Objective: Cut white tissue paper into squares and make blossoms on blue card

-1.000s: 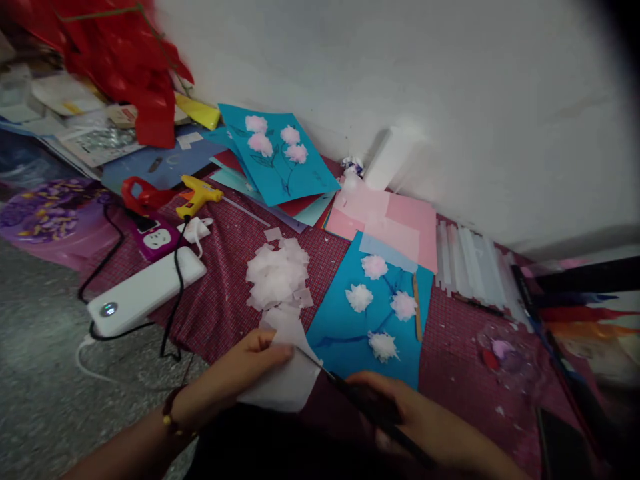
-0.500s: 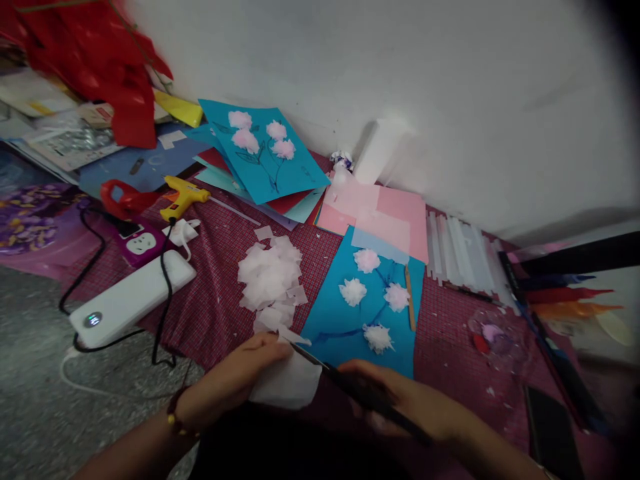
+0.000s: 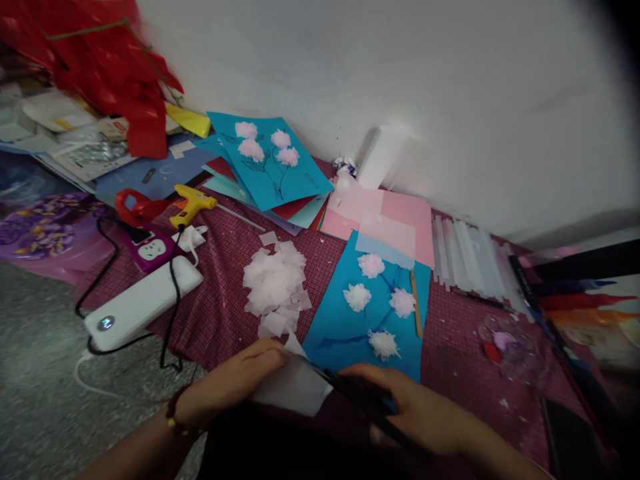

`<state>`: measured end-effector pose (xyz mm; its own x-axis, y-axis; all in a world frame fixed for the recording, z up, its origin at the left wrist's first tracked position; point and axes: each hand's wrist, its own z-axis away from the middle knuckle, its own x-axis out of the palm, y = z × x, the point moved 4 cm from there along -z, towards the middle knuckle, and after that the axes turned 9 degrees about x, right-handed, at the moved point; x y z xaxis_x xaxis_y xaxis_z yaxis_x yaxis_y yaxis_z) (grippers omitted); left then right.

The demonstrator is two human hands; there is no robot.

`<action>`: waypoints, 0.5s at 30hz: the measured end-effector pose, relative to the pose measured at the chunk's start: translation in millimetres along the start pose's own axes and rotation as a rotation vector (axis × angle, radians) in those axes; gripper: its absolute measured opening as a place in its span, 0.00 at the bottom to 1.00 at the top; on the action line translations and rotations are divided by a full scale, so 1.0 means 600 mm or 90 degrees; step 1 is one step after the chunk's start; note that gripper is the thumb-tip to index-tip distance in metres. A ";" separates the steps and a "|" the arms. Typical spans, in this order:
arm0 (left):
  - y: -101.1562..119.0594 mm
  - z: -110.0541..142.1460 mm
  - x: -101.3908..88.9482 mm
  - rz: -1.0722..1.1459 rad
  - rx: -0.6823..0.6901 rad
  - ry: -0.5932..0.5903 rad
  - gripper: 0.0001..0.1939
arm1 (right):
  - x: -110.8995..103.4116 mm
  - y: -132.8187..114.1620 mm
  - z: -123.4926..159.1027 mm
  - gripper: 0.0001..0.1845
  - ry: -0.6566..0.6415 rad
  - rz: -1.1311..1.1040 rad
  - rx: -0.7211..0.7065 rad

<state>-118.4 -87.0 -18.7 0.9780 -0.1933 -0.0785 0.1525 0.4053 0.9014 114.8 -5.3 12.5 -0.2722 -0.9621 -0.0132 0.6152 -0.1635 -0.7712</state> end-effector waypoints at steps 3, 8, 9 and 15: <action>0.009 -0.003 0.001 -0.006 0.009 -0.003 0.16 | 0.000 0.002 -0.003 0.29 -0.003 -0.010 -0.004; 0.004 -0.014 0.006 0.010 0.031 0.008 0.14 | 0.003 0.022 -0.009 0.27 0.018 -0.016 0.024; -0.002 -0.015 0.009 0.024 0.020 0.015 0.14 | 0.004 0.026 -0.010 0.27 0.021 -0.016 0.036; -0.026 -0.001 0.007 0.080 0.012 0.098 0.13 | 0.011 0.023 0.018 0.33 -0.016 -0.054 -0.062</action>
<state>-116.6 -93.7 -33.5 0.9996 -0.0033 -0.0277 0.0267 0.4009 0.9157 129.2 -16.0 8.7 -0.3006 -0.9512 0.0694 0.5157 -0.2233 -0.8271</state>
